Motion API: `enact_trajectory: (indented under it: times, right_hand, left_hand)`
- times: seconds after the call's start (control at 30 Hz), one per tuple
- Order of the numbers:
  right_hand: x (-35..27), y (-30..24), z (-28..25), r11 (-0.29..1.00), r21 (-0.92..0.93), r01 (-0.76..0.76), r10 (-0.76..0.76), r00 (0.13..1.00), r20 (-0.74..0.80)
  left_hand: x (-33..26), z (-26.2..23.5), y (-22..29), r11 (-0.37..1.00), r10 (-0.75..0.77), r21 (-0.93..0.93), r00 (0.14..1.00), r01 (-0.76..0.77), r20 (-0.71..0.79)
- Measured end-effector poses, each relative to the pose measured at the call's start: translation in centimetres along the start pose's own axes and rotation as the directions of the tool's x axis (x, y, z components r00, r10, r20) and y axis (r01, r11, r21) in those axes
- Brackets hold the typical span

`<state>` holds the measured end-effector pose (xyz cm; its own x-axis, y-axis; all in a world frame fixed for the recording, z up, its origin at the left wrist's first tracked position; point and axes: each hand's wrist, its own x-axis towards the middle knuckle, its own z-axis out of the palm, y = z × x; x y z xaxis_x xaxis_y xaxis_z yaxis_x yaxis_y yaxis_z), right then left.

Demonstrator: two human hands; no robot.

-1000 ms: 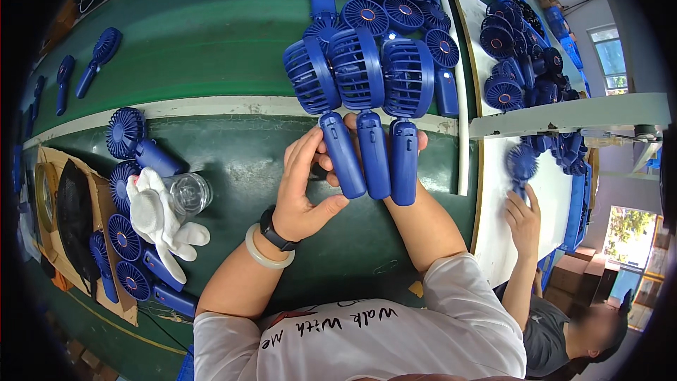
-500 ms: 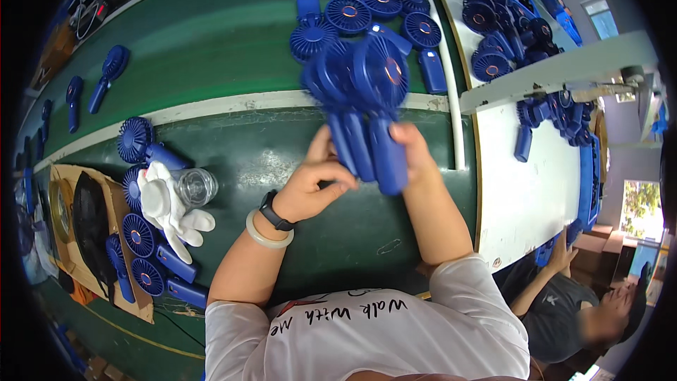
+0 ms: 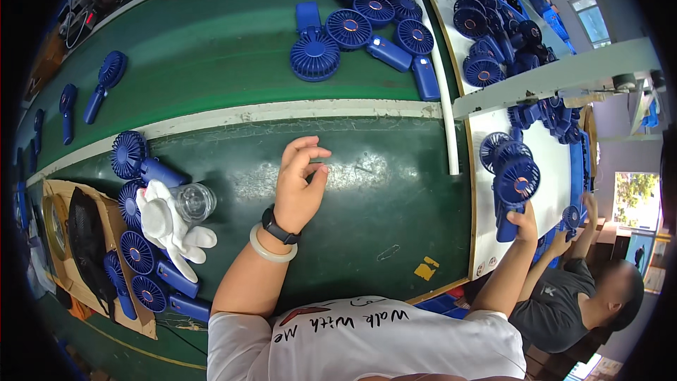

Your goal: The person assembles blue portable fans by attaching the fan head to the handle base. They repeatedly pick up components, align them, and snap them together. The person also wipes the fan handles with a white cloth and tests the fans by pressing a button to activate the blades.

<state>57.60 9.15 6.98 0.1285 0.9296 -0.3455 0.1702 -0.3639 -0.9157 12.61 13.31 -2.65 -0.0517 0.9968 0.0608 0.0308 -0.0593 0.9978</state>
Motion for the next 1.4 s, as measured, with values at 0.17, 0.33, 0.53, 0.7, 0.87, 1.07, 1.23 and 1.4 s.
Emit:
enact_trajectory:
  times: [0.17,0.33,0.53,0.7,0.87,1.07,1.23,1.4]
  right_hand:
    - [0.4,1.5,-0.2,0.992,0.060,0.109,-0.098,0.980,-0.171]
    - [3.4,3.3,-2.7,0.951,-0.301,0.071,-0.203,0.878,-0.434]
    - [6.5,-0.7,8.9,0.295,-0.916,0.272,-0.891,0.424,-0.161]
    - [11.2,-3.6,25.4,0.346,-0.668,0.659,-0.735,0.633,0.244]
    - [16.2,-5.1,36.3,0.476,-0.654,0.587,-0.608,0.758,0.238]
    - [18.8,-6.2,37.6,0.574,-0.421,0.702,-0.693,0.691,0.207]
    - [17.4,-7.5,30.0,0.852,0.380,0.361,-0.504,0.761,0.409]
    - [16.6,-6.1,22.1,0.752,0.644,0.139,-0.646,0.343,0.682]
  left_hand:
    - [0.0,-0.2,-0.3,1.000,-0.022,0.014,1.000,0.022,-0.007]
    - [0.3,-0.1,-0.1,1.000,-0.012,0.008,1.000,0.012,0.001]
    - [0.3,-0.3,0.1,0.999,-0.005,0.035,1.000,0.005,0.002]
    - [0.2,-0.3,-0.1,1.000,-0.009,-0.016,0.999,0.008,-0.039]
    - [0.3,-0.1,0.2,1.000,-0.008,-0.018,1.000,0.008,-0.015]
    - [0.2,-0.5,-0.6,0.942,-0.094,-0.323,0.996,0.093,0.011]
    - [0.8,-1.8,0.0,0.204,-0.361,-0.891,0.877,0.406,0.317]
    - [1.7,-2.8,1.1,-0.141,0.020,-0.654,0.663,0.743,0.749]
